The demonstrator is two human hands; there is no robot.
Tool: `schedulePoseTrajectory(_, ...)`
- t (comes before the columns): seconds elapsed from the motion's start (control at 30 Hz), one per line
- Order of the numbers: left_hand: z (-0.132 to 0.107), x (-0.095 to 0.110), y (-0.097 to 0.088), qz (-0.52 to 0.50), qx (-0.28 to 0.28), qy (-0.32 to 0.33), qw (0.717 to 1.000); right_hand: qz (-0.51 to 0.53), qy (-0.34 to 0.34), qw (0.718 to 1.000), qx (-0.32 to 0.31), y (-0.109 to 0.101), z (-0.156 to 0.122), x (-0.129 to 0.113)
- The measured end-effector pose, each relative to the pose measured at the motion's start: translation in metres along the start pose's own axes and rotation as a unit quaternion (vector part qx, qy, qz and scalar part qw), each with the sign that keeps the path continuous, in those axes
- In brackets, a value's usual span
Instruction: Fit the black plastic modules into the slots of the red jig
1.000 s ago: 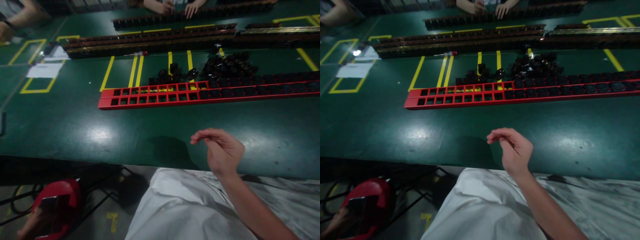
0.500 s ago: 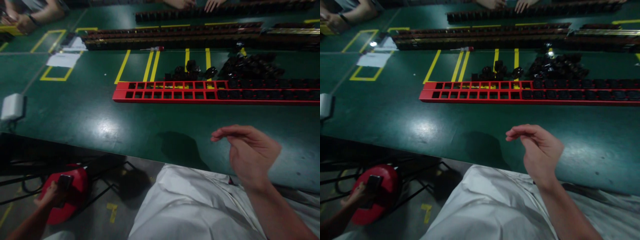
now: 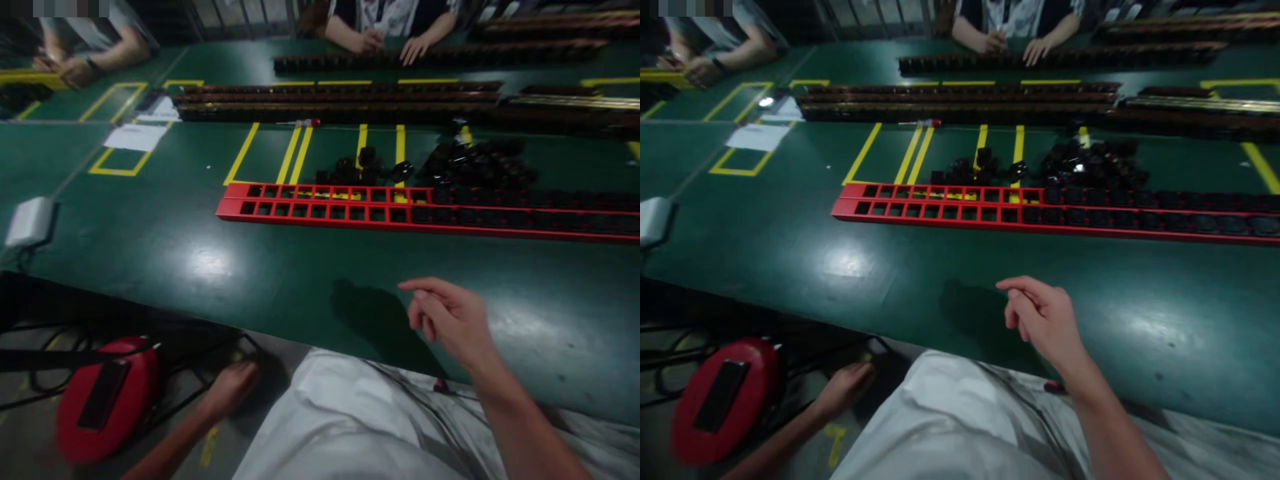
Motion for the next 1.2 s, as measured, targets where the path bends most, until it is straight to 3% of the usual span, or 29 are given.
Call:
schedulePoseTrajectory(0.07,0.043,0.032,0.037,0.047,-0.042,0.146,0.987,0.017,0.043,0.999,0.016,-0.012,0.002,0.008)
schedulePoseTrajectory(0.13,0.062,0.089,0.062,0.105,-0.065,0.315,0.941,0.015,0.052,0.998,0.034,-0.026,0.003,0.016)
schedulePoseTrajectory(0.17,0.066,0.121,0.065,0.126,-0.059,0.377,0.916,0.014,0.04,0.998,0.04,-0.034,0.003,0.019)
schedulePoseTrajectory(0.27,0.071,0.215,0.046,0.12,-0.044,0.482,0.867,0.0,-0.001,0.998,0.057,-0.056,0.001,0.031)
schedulePoseTrajectory(0.33,0.092,0.262,0.024,0.08,-0.033,0.485,0.87,-0.004,-0.003,0.996,0.091,-0.073,-0.004,0.043)
schedulePoseTrajectory(0.4,0.13,0.291,0.002,0.05,0.04,0.457,0.887,-0.001,0.006,0.991,0.133,-0.091,-0.008,0.055)
schedulePoseTrajectory(0.47,0.181,0.299,-0.01,0.037,0.117,0.404,0.907,-0.026,0.0,0.988,0.153,-0.104,-0.007,0.06)
schedulePoseTrajectory(0.53,0.231,0.296,-0.01,0.058,0.176,0.343,0.921,-0.115,-0.033,0.982,0.146,-0.112,-0.001,0.056)
schedulePoseTrajectory(0.6,0.268,0.289,-0.001,0.102,0.193,0.303,0.928,-0.237,-0.095,0.958,0.132,-0.113,0.01,0.043)
schedulePoseTrajectory(0.67,0.287,0.284,0.011,0.129,0.181,0.301,0.927,-0.342,-0.164,0.918,0.119,-0.107,0.024,0.029)
schedulePoseTrajectory(0.77,0.292,0.28,0.025,0.152,0.179,0.316,0.919,-0.438,-0.217,0.867,0.095,-0.091,0.05,0.019)
schedulePoseTrajectory(0.93,0.292,0.277,0.031,0.157,0.212,0.333,0.905,-0.507,-0.246,0.823,0.071,-0.067,0.093,0.021)
schedulePoseTrajectory(1.07,0.293,0.277,0.027,0.154,0.24,0.335,0.898,-0.54,-0.248,0.8,0.08,-0.063,0.109,0.025)
schedulePoseTrajectory(1.2,0.292,0.278,0.026,0.175,0.258,0.322,0.894,-0.537,-0.258,0.798,0.096,-0.066,0.106,0.027)
Point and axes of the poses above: each hand's wrist, its own z-axis towards the middle knuckle, its own y-axis out of the palm, x = y × z, the point moved 8 cm from there along z, towards the middle knuckle, and after that the axes turned 7 degrees about -y, right-handed, at the moved point
